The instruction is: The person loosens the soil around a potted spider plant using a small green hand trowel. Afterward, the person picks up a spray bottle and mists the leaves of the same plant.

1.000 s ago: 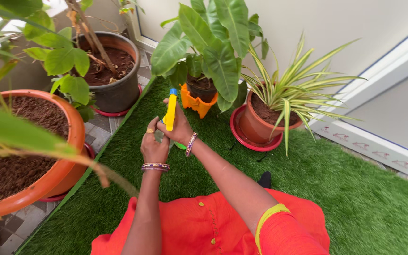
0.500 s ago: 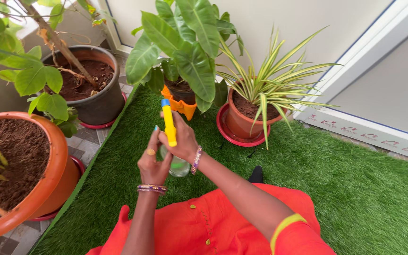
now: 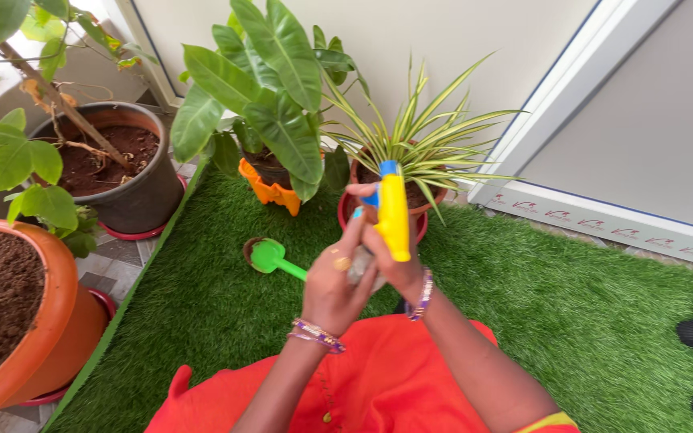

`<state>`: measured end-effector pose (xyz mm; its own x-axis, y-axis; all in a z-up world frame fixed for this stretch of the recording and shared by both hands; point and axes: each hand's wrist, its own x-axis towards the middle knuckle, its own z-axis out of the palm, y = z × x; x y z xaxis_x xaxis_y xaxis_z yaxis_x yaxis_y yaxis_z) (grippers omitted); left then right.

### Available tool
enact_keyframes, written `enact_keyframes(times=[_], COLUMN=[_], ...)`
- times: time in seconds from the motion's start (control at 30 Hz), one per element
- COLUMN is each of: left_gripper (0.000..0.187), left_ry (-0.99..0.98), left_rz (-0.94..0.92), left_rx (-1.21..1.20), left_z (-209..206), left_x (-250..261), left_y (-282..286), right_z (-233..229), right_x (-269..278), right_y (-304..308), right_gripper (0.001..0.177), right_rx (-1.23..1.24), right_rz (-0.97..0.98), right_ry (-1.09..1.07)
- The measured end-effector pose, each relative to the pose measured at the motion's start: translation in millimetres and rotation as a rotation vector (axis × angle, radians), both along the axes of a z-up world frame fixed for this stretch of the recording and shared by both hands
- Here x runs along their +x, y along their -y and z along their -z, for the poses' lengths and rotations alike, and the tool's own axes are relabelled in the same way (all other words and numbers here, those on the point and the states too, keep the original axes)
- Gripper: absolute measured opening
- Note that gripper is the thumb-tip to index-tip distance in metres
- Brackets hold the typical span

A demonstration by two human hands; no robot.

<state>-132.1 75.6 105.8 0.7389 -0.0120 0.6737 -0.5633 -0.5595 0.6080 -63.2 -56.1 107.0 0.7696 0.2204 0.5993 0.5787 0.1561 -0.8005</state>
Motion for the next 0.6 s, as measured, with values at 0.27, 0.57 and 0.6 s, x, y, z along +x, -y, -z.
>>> enact_keyframes(times=[0.27, 0.57, 0.6], left_gripper=[0.060, 0.027, 0.030], left_ry=[0.016, -0.505, -0.576], left_rz=[0.273, 0.059, 0.066], left_rx=[-0.296, -1.201, -1.215], left_z=[-18, 87, 93], left_x=[3, 111, 121], left_y=[47, 71, 74], right_z=[-35, -15, -12], right_x=[-14, -9, -8], right_y=[105, 202, 209], right_gripper=[0.047, 0.048, 0.049], right_rx=[-0.054, -0.230, -0.232], right_rz=[0.056, 0.092, 0.085], right_ry=[0.051, -0.011, -0.026])
